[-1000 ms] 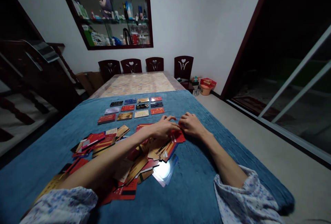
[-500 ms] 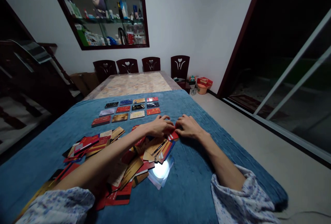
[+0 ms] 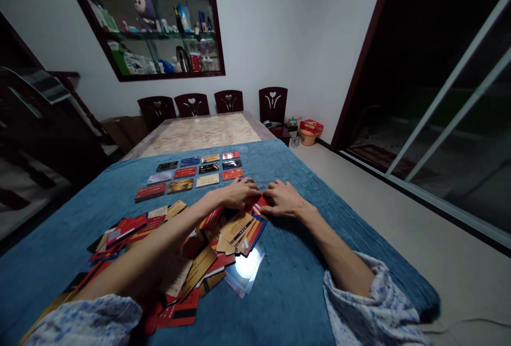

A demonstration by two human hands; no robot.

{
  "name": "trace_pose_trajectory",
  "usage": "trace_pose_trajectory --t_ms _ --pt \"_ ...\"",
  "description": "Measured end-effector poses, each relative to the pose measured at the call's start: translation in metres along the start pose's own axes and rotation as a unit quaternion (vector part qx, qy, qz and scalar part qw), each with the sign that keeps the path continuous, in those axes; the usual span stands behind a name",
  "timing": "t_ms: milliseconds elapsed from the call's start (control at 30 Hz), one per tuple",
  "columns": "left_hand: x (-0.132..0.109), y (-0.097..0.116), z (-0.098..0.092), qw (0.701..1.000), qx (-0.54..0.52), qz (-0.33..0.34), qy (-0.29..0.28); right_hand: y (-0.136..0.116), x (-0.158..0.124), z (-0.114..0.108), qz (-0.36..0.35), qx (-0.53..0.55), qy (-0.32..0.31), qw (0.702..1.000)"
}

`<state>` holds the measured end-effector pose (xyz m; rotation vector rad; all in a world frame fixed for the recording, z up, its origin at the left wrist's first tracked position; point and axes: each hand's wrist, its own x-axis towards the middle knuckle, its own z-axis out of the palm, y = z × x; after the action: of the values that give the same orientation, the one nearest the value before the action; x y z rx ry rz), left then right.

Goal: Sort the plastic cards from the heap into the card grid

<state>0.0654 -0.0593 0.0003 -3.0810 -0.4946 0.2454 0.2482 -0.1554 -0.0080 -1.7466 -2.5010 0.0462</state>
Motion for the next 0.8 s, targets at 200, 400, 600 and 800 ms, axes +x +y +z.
trace_pose_trajectory --t_ms 200,400,600,800 --pt "0.001 -0.009 0.000 1.000 -0.011 -0.008 -0.003 -0.002 0.001 0.002 -0.003 -0.004 0.005 1.000" --pt "-0.003 -0.007 -0.006 1.000 -0.009 -0.005 0.007 -0.001 0.003 0.002 0.002 0.020 0.004 1.000" --pt "-0.003 -0.009 -0.007 1.000 -0.013 -0.001 0.004 -0.006 0.004 -0.002 0.003 0.010 0.008 1.000" --pt "-0.005 -0.006 -0.013 0.999 -0.037 -0.003 -0.017 -0.011 0.002 -0.006 -0.005 -0.002 0.027 1.000"
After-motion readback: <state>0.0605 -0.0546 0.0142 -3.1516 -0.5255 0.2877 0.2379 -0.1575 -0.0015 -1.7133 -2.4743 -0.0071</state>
